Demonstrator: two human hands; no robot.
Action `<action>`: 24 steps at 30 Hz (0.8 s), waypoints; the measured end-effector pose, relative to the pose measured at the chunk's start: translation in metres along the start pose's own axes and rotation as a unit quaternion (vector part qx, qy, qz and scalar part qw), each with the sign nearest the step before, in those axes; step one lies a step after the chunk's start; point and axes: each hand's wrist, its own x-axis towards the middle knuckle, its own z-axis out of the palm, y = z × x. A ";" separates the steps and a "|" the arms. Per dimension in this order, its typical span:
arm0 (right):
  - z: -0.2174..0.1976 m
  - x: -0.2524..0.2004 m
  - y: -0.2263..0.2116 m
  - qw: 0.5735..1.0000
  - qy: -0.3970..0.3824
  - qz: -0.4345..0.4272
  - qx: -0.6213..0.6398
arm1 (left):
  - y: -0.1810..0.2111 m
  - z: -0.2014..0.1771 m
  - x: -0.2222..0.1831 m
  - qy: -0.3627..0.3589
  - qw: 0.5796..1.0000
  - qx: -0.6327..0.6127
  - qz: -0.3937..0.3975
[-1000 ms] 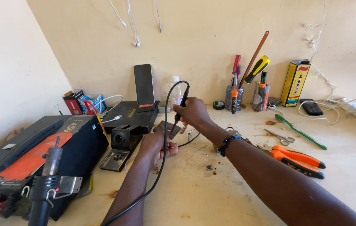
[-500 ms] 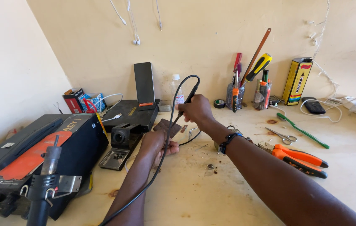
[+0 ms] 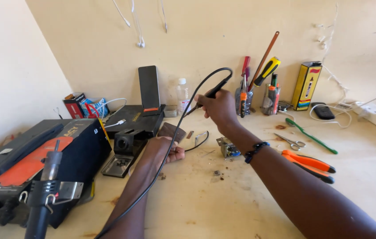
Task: Soldering wires to the terminals of a small transformer on a repair bench.
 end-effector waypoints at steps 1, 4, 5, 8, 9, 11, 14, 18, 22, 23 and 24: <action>-0.004 -0.003 0.002 1.000 0.000 0.001 -0.002 | -0.005 -0.005 0.002 -0.001 1.000 -0.001 -0.002; -0.019 -0.016 0.010 0.993 -0.014 -0.025 0.116 | -0.012 -0.009 0.000 -0.049 0.998 0.022 0.039; -0.024 -0.021 0.014 0.990 -0.014 -0.027 0.140 | -0.012 -0.007 -0.006 -0.064 0.997 0.021 0.042; -0.042 -0.031 0.029 0.983 -0.007 -0.041 0.179 | -0.017 0.009 -0.009 -0.095 0.994 0.018 0.056; -0.046 -0.036 0.036 0.980 -0.003 -0.048 0.195 | -0.023 0.012 -0.009 -0.106 0.992 0.016 0.064; -0.057 -0.044 0.040 0.976 -0.013 -0.047 0.213 | -0.016 0.021 -0.031 -0.114 0.991 0.018 0.066; -0.064 -0.052 0.049 0.966 -0.033 -0.045 0.251 | -0.017 0.020 -0.040 -0.117 0.990 0.027 0.077; -0.069 -0.060 0.055 0.960 -0.033 -0.031 0.276 | -0.023 0.014 -0.042 -0.105 0.989 0.019 0.102; -0.068 -0.058 0.068 0.966 -0.028 -0.056 0.251 | -0.028 0.005 -0.049 -0.091 0.989 -0.015 0.120; -0.069 -0.063 0.064 0.970 -0.032 -0.067 0.233 | -0.030 0.002 -0.048 -0.087 0.989 -0.024 0.121; -0.069 -0.069 0.061 0.973 -0.035 -0.076 0.215 | -0.032 -0.001 -0.047 -0.083 0.989 -0.034 0.121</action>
